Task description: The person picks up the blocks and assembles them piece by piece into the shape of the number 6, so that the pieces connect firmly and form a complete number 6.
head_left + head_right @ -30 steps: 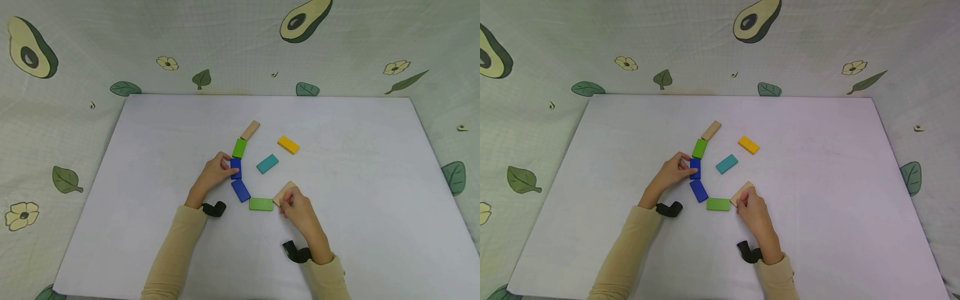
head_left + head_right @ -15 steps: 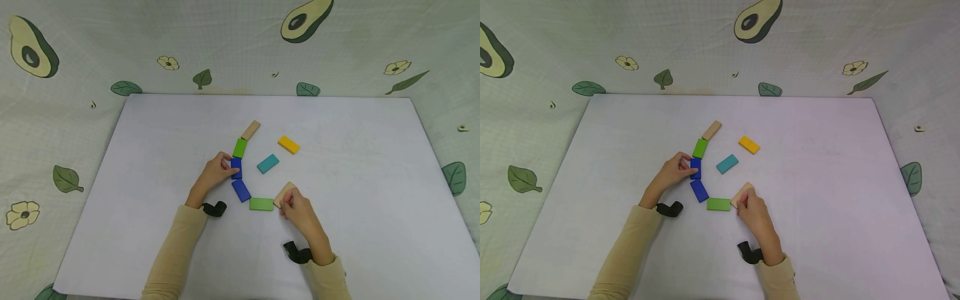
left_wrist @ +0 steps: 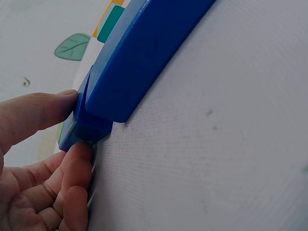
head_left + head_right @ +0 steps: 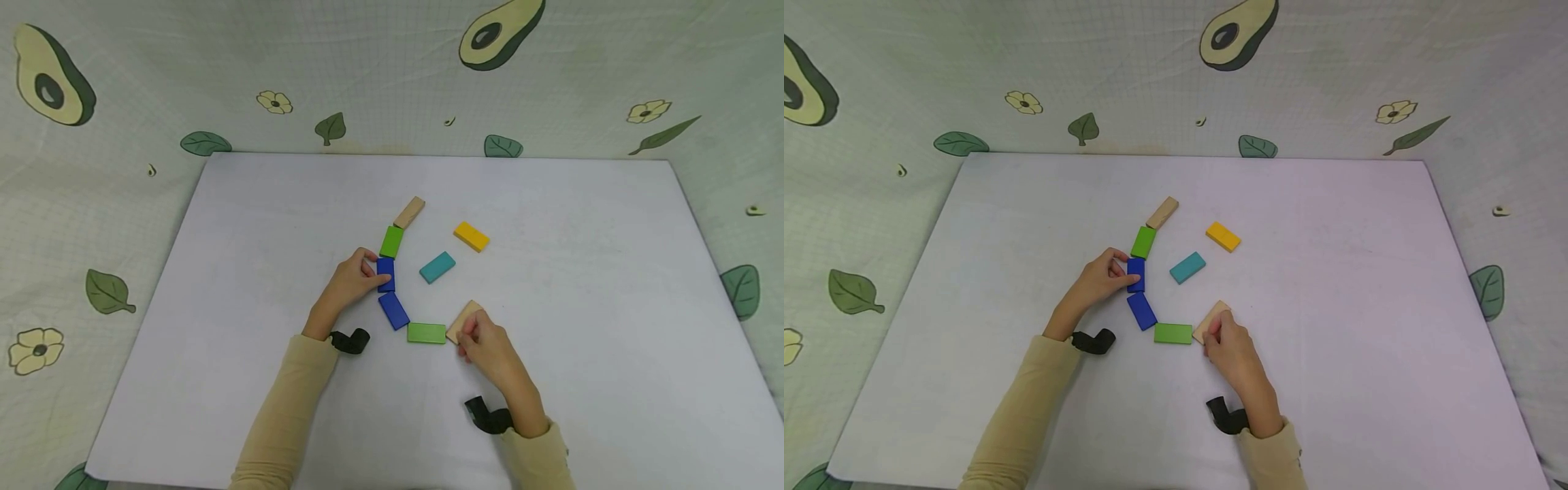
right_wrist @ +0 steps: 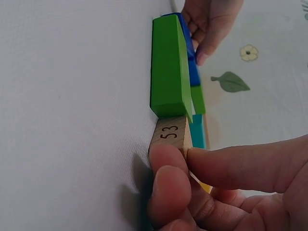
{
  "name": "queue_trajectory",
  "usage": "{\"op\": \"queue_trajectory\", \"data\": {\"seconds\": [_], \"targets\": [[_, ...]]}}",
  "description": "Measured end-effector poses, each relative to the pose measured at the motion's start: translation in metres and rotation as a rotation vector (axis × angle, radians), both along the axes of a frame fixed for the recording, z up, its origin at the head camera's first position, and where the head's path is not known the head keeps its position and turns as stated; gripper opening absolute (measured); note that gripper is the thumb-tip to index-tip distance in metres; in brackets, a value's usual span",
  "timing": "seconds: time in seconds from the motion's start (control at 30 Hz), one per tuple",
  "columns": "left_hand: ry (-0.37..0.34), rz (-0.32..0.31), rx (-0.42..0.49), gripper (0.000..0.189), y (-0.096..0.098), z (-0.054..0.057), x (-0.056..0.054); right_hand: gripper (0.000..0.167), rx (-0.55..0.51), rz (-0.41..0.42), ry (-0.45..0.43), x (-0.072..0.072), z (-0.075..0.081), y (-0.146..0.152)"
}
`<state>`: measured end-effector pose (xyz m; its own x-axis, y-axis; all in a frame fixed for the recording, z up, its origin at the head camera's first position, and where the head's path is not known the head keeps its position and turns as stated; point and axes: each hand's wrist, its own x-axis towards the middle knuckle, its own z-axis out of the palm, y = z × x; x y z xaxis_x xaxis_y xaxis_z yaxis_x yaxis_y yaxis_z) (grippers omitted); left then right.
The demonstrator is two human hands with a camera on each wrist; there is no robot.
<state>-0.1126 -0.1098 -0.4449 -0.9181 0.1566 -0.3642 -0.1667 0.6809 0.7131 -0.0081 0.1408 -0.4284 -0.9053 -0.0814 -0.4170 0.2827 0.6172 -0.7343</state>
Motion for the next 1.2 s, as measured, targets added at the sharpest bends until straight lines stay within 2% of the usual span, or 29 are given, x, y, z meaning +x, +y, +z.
{"op": "queue_trajectory", "data": {"seconds": [0.3,0.47,0.57,0.7,0.9,1.2], "targets": [[0.008,-0.003,0.0,0.048,-0.001,0.0,-0.001,0.012,-0.004,0.084,0.041,-0.007,0.008,0.012],[0.002,-0.004,-0.001,0.048,-0.001,0.001,0.0,0.012,-0.031,0.126,0.135,-0.02,0.019,0.023],[0.0,-0.004,-0.005,0.048,-0.001,0.001,-0.001,0.014,0.0,0.139,0.191,-0.028,0.025,0.028],[-0.002,-0.004,-0.012,0.048,-0.001,0.001,-0.001,0.017,0.04,0.155,0.223,-0.041,0.03,0.032],[-0.012,-0.006,-0.021,0.047,-0.001,0.002,-0.002,0.027,0.055,0.216,0.234,-0.062,0.033,0.035],[-0.026,-0.008,-0.019,0.047,0.0,0.004,-0.003,0.042,0.023,0.344,0.193,-0.087,0.035,0.034]]}}
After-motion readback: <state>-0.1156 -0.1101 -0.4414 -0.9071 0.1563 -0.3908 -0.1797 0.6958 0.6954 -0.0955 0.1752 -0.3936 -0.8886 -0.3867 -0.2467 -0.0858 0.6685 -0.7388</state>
